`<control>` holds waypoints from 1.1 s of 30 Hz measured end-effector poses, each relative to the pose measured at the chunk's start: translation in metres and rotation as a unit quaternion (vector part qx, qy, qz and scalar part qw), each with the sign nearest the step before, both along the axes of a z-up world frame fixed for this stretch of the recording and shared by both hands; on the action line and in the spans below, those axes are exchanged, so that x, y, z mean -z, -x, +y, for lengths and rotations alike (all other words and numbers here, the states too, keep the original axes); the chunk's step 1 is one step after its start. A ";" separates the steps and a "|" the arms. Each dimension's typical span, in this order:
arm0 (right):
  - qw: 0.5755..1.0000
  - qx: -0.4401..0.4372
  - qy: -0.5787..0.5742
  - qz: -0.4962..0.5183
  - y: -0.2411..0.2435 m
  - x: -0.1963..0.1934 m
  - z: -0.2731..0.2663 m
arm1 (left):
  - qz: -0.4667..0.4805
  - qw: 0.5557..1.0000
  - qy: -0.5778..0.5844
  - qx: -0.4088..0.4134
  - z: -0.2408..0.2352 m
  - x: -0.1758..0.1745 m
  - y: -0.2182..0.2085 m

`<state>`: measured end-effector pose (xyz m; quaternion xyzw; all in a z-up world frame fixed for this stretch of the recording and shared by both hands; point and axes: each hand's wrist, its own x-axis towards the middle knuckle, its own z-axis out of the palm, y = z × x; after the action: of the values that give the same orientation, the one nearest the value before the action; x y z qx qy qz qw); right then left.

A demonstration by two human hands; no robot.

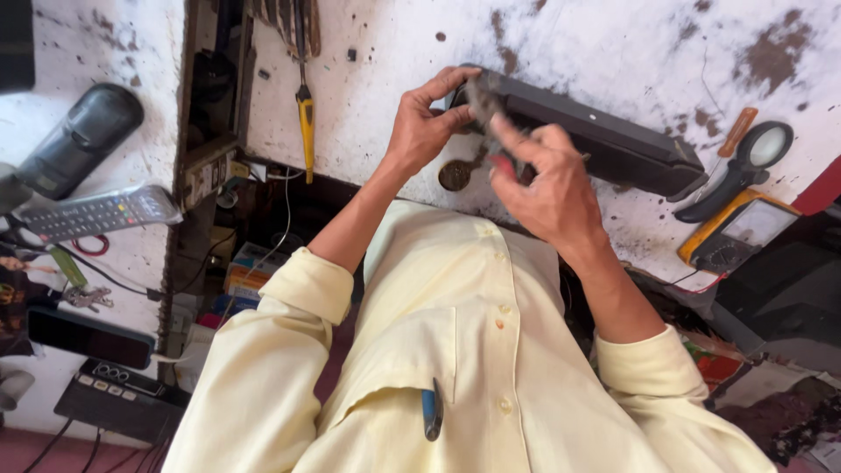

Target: The person disassembles a black rectangular electronic device on a cluttered workbench, removes small components, and uses pliers to press and adjust parts of the casing. The person repeatedly opens and closes the device while manipulating its edges and internal components.

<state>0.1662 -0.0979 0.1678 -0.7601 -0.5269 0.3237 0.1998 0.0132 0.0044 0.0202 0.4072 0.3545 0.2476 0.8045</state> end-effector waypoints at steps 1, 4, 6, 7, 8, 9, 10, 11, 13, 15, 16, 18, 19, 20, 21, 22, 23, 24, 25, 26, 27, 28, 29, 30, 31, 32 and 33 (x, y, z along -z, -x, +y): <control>0.999 -0.029 0.015 -0.017 0.001 -0.001 0.003 | -0.004 1.000 0.000 0.001 0.003 -0.001 -0.001; 0.998 0.023 -0.027 -0.043 0.008 -0.001 0.003 | -0.024 1.000 -0.009 -0.004 0.006 -0.004 -0.003; 0.999 0.015 0.033 -0.036 0.011 0.004 0.001 | 0.007 1.000 -0.002 0.002 0.004 -0.004 0.000; 0.997 0.012 0.063 -0.032 0.012 0.007 -0.003 | 0.023 1.000 0.002 0.005 0.001 -0.004 0.002; 0.999 0.009 0.028 -0.045 0.011 0.009 -0.006 | 0.021 1.000 0.000 0.003 0.002 -0.002 0.000; 0.998 0.006 -0.007 -0.057 0.011 0.010 -0.011 | 0.019 1.000 -0.002 0.000 0.004 -0.001 -0.003; 0.997 0.001 -0.044 -0.069 0.010 0.014 -0.012 | 0.019 1.000 -0.006 -0.006 0.006 0.001 -0.004; 0.993 0.000 -0.069 -0.096 0.006 0.020 -0.012 | 0.014 1.000 -0.003 -0.007 0.011 0.005 -0.007; 0.985 -0.003 -0.099 -0.144 0.006 0.025 -0.029 | 0.011 1.000 0.024 -0.010 -0.002 0.009 -0.003; 0.989 0.001 -0.068 -0.132 0.006 0.035 -0.034 | 0.043 0.997 -0.059 -0.016 0.003 0.013 -0.006; 0.990 0.002 -0.052 -0.129 0.004 0.039 -0.036 | 0.055 0.993 -0.099 -0.019 0.004 0.014 -0.010; 0.988 0.026 -0.082 -0.128 0.002 0.047 -0.042 | 0.060 0.996 -0.056 -0.016 0.007 0.015 -0.016; 0.987 0.036 -0.096 -0.127 0.002 0.050 -0.045 | 0.065 0.997 -0.032 -0.015 0.007 0.015 -0.016; 0.987 0.043 -0.090 -0.126 0.001 0.052 -0.046 | 0.067 0.997 -0.046 -0.011 0.009 0.014 -0.016; 0.987 0.049 -0.085 -0.126 0.000 0.054 -0.047 | 0.069 0.996 -0.059 -0.007 0.011 0.013 -0.016; 0.987 0.057 -0.079 -0.125 -0.001 0.055 -0.047 | 0.070 0.995 -0.073 -0.001 0.013 0.011 -0.017; 0.988 0.056 -0.072 -0.126 -0.001 0.055 -0.047 | 0.077 0.995 -0.058 0.002 0.014 0.009 -0.017; 0.988 0.056 -0.065 -0.128 -0.003 0.055 -0.044 | 0.083 0.996 -0.043 0.004 0.017 0.006 -0.020; 0.988 0.056 -0.059 -0.131 -0.004 0.054 -0.042 | 0.088 0.996 -0.029 0.006 0.019 0.004 -0.022; 0.988 0.061 -0.066 -0.129 -0.004 0.053 -0.039 | 0.095 0.995 -0.014 0.009 0.021 0.002 -0.022; 0.987 0.065 -0.074 -0.127 -0.004 0.052 -0.036 | 0.101 0.995 0.001 0.012 0.021 0.000 -0.022; 0.987 0.070 -0.080 -0.123 -0.002 0.050 -0.036 | 0.108 0.994 0.018 0.016 0.020 -0.001 -0.021; 0.990 0.065 -0.040 -0.119 -0.002 0.048 -0.034 | 0.103 0.994 0.026 0.016 0.019 -0.003 -0.020; 0.991 0.060 -0.004 -0.116 -0.003 0.047 -0.030 | 0.097 0.995 0.030 0.015 0.020 -0.004 -0.020; 0.992 0.055 0.032 -0.113 -0.003 0.046 -0.027 | 0.091 0.995 0.035 0.015 0.022 -0.005 -0.021; 0.991 0.055 0.002 -0.125 -0.004 0.044 -0.025 | 0.100 0.994 0.039 0.018 0.022 -0.006 -0.022; 0.989 0.055 -0.028 -0.138 -0.004 0.042 -0.023 | 0.108 0.993 0.043 0.021 0.024 -0.005 -0.023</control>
<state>0.1707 -0.1212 0.1254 -0.8194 -0.5156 0.1897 0.1639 0.0361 0.0280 0.0255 0.4044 0.4409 0.1694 0.7832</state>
